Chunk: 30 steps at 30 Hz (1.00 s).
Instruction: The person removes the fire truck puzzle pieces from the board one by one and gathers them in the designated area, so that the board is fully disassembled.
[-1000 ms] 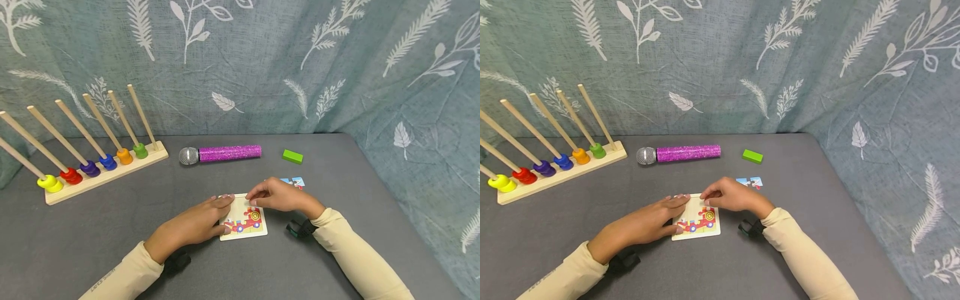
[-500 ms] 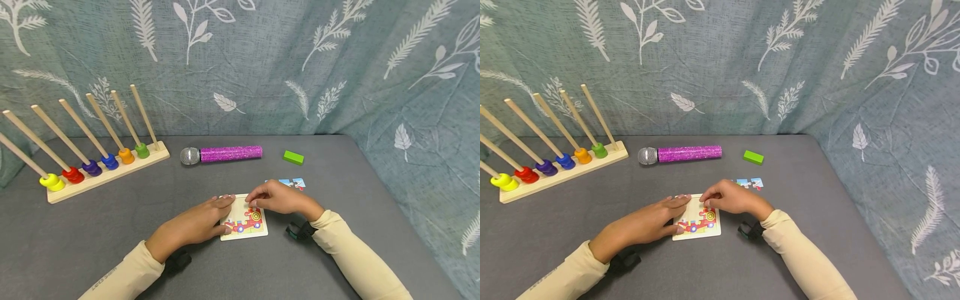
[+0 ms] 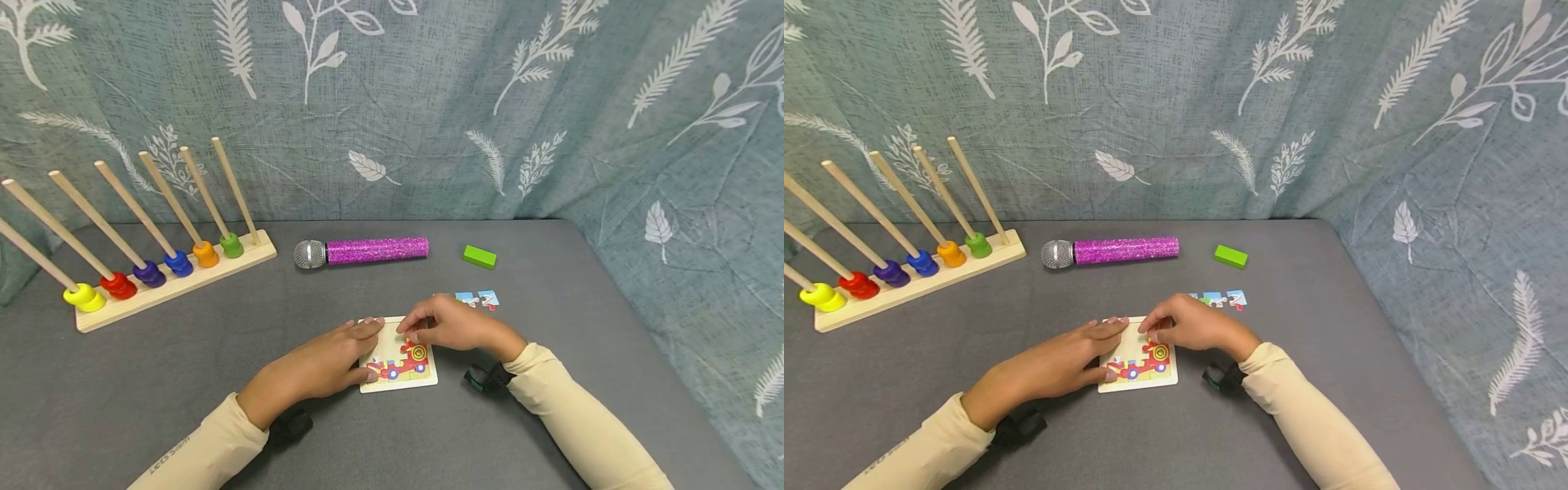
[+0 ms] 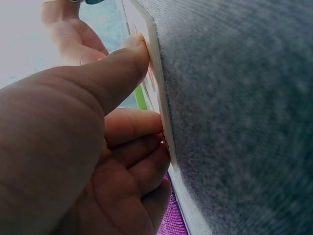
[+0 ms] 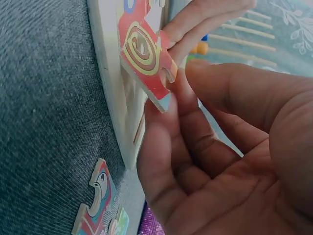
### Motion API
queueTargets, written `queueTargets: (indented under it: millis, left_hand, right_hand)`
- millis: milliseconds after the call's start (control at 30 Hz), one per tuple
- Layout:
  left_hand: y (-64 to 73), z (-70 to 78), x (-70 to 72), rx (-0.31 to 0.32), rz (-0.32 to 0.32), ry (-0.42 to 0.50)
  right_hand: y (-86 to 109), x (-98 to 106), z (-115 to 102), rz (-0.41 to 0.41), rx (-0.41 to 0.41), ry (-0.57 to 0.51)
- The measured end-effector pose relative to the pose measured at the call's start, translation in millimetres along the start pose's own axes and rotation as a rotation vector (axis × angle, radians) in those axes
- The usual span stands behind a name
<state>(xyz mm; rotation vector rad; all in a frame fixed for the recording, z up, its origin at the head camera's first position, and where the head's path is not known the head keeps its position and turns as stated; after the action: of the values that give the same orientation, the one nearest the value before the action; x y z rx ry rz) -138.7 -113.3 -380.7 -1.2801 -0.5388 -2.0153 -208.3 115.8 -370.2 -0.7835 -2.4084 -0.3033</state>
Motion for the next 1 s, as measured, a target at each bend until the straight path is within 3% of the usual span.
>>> queueTargets:
  millis: [233, 433, 867, 1000]
  left_hand:
    - [-0.5, 0.3, -0.3, -0.015, 0.012, -0.002]
    - [-0.5, 1.1, -0.3, -0.005, 0.006, 0.005]
    - [0.1, 1.0, -0.4, -0.016, 0.024, 0.0]
    - [0.5, 0.7, -0.8, -0.01, 0.02, 0.004]
  right_hand:
    - [-1.3, -2, 1, -0.051, 0.016, 0.003]
    - [-0.4, -4, 1, -0.094, -0.028, 0.048]
    - [1.9, -3, -7, -0.077, -0.047, 0.104]
    - [5.3, -3, -9, -0.067, -0.008, 0.129]
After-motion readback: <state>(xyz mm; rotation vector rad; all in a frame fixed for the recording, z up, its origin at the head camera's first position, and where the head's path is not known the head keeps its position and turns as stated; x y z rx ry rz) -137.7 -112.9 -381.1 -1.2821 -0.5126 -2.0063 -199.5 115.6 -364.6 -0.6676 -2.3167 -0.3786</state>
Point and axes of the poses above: each hand's wrist, its own y-axis away from the middle knuckle, its own x-axis out of the back of the hand, z = x × y, the point moved 1 cm from there along -y, towards the middle knuckle, and after that the axes turned 3 degrees about z, right-handed, at the moved point
